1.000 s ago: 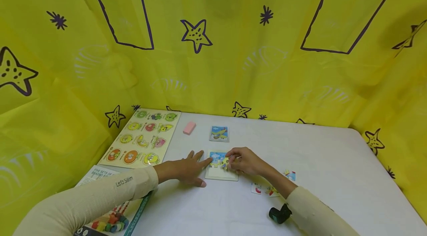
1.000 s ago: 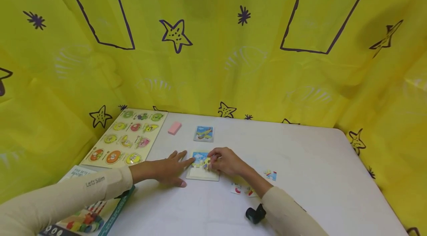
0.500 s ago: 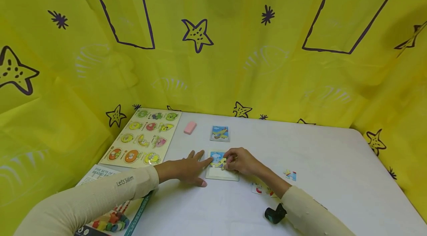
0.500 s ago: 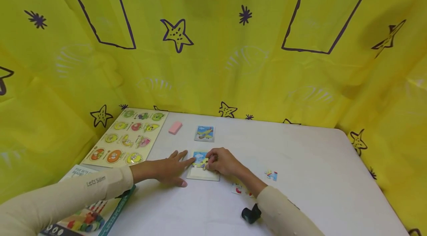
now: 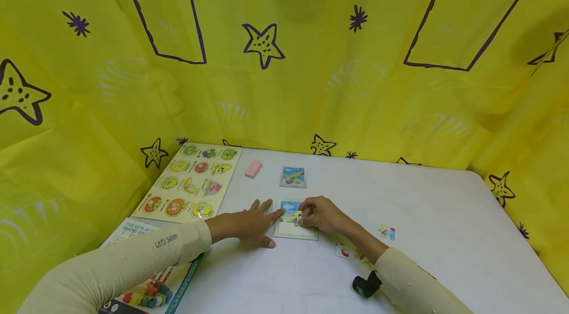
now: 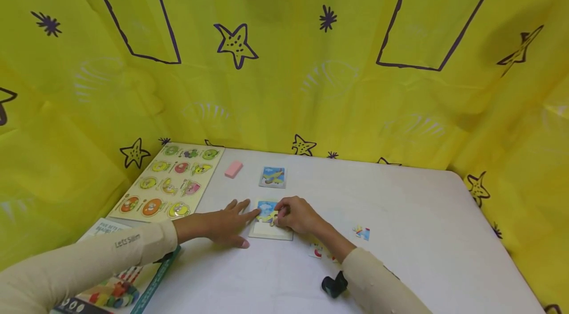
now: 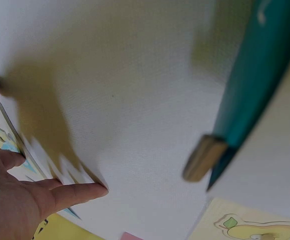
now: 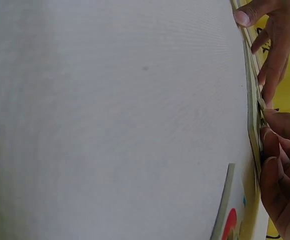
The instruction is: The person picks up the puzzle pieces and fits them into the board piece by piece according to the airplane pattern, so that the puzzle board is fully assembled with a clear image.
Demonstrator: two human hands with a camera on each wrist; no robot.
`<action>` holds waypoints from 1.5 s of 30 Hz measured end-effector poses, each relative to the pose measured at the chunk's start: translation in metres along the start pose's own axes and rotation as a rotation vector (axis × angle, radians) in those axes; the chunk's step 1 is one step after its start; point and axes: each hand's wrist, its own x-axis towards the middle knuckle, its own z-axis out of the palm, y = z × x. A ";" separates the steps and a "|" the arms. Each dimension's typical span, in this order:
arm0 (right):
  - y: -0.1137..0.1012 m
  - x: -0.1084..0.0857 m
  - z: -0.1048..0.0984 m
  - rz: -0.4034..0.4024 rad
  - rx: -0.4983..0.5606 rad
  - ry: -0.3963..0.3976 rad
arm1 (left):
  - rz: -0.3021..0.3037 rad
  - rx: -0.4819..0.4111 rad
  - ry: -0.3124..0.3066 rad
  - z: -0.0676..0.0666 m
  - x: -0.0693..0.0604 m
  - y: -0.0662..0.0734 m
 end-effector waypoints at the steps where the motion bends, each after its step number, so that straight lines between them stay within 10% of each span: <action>1: 0.000 0.000 0.000 0.000 -0.005 0.001 | -0.001 -0.001 -0.001 0.000 0.000 0.000; 45: -0.003 0.001 0.000 0.022 -0.162 0.062 | 0.026 -0.001 -0.049 -0.001 0.003 0.009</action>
